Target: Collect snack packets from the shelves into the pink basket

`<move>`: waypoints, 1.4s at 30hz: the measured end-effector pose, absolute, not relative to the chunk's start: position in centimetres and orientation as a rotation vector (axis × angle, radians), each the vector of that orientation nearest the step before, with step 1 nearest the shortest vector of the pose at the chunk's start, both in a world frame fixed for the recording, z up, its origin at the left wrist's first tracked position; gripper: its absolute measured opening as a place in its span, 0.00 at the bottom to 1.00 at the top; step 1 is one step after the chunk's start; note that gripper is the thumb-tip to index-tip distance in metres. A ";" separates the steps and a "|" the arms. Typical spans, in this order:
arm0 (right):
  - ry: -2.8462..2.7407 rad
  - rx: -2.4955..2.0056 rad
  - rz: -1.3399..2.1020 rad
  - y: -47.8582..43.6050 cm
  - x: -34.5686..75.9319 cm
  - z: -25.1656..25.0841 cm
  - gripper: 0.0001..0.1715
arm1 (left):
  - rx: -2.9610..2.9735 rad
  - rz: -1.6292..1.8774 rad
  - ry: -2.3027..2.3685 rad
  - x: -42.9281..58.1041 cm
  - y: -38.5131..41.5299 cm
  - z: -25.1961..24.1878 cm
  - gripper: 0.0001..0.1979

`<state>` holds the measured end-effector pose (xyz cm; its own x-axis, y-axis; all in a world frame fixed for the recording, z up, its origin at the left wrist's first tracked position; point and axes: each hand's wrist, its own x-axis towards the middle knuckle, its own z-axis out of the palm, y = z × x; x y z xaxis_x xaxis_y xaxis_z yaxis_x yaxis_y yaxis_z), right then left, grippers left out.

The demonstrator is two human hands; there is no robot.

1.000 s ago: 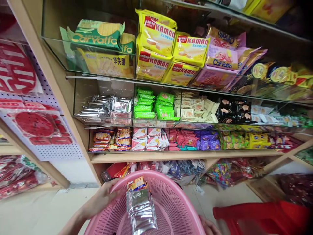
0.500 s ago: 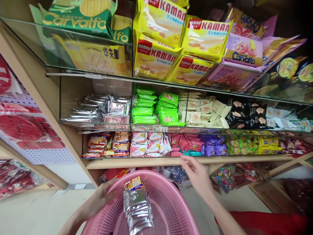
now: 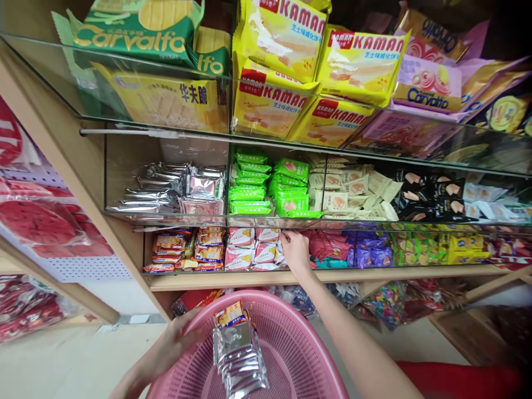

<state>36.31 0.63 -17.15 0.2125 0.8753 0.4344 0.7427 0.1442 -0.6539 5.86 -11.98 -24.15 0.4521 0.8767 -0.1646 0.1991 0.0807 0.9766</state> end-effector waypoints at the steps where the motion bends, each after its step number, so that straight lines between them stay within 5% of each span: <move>1: -1.550 -1.633 0.190 0.8 36.2 -17.2 0.17 | 1.426 0.674 1.007 5.8 -12.0 -24.3 0.23; 27: -1.025 -1.336 0.692 -0.6 36.1 -18.0 0.05 | 1.417 0.650 1.025 7.2 -11.1 -22.9 0.22; 42: -1.395 -1.642 0.969 -13.7 38.5 -18.7 0.13 | 1.403 0.574 1.100 6.4 -11.3 -23.4 0.26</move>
